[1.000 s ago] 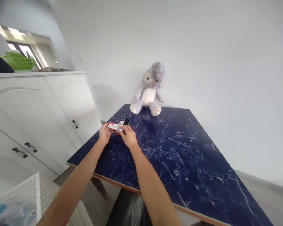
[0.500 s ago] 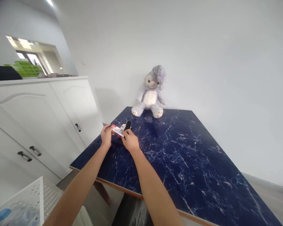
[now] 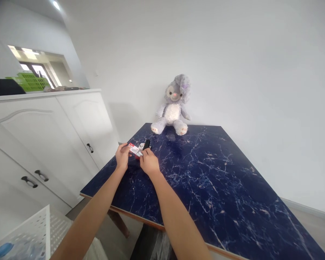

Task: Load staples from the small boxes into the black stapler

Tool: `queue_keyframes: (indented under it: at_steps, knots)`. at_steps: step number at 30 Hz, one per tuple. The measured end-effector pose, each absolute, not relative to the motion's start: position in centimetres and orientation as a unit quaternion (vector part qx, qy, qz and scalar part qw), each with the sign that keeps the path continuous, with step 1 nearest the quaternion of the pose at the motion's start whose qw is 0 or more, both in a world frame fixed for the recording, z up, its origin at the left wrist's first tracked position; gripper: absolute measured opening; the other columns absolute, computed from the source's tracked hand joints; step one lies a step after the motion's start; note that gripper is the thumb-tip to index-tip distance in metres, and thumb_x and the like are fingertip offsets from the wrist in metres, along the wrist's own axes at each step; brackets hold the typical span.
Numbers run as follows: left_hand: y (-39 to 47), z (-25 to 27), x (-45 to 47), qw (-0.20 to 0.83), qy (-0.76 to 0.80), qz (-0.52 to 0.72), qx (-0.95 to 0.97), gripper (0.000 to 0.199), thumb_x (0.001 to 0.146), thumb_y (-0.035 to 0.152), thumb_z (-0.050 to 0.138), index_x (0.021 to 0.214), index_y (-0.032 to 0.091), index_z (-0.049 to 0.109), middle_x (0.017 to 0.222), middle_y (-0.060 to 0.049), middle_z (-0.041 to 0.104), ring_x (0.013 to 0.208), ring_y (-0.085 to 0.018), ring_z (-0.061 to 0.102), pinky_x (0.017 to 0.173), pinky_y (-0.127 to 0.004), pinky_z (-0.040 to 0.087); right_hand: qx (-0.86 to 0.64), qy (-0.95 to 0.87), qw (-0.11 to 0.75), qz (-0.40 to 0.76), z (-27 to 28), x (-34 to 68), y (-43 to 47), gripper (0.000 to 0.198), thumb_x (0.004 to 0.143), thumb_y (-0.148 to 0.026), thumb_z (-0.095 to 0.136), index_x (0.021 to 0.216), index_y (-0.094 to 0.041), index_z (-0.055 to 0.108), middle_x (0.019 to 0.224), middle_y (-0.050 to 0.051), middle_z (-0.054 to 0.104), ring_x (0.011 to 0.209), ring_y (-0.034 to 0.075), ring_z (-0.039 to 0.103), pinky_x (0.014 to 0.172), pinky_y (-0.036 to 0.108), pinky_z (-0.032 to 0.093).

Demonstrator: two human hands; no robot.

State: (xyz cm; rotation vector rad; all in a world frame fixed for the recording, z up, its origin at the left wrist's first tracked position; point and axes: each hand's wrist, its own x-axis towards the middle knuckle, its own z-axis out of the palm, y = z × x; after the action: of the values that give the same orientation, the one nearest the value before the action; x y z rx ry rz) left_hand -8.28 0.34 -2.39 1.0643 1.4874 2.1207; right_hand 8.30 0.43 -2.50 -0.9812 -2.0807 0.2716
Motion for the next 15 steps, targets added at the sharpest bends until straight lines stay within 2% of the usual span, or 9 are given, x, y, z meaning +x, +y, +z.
queue_keyframes:
  at_steps: [5,10,15]
  knots:
    - [0.32,-2.16,-7.83,0.218,0.508,0.745,0.372,0.038,0.074,0.042,0.075,0.101,0.016,0.068,0.086,-0.006,0.072,0.066,-0.015,0.065,0.056,-0.025,0.051,-0.407,-0.811,0.410,0.091,-2.52,8.31,0.68,0.027,0.095,-0.021,0.049,0.118,-0.022,0.063,0.118,0.011,0.058,0.105,0.025,0.055,0.087,0.033,0.051]
    - [0.45,-2.02,-7.57,0.270,0.491,0.750,0.351,0.039,0.070,0.041,0.079,0.097,0.013,0.071,0.080,-0.005,0.072,0.065,-0.014,0.065,0.061,-0.026,0.053,-0.419,-0.809,0.408,0.058,-2.50,8.41,0.90,0.020,0.096,-0.019,0.049,0.108,-0.021,0.065,0.113,0.011,0.058,0.101,0.025,0.054,0.082,0.033,0.051]
    - [0.77,-2.40,-7.74,0.294,0.480,0.751,0.345,0.039,0.069,0.040,0.080,0.096,0.013,0.071,0.080,-0.007,0.073,0.065,-0.015,0.067,0.063,-0.026,0.054,-0.408,-0.801,0.436,0.041,-2.41,8.33,1.09,0.016,0.098,-0.019,0.049,0.104,-0.019,0.064,0.107,0.010,0.061,0.099,0.025,0.053,0.089,0.035,0.047]
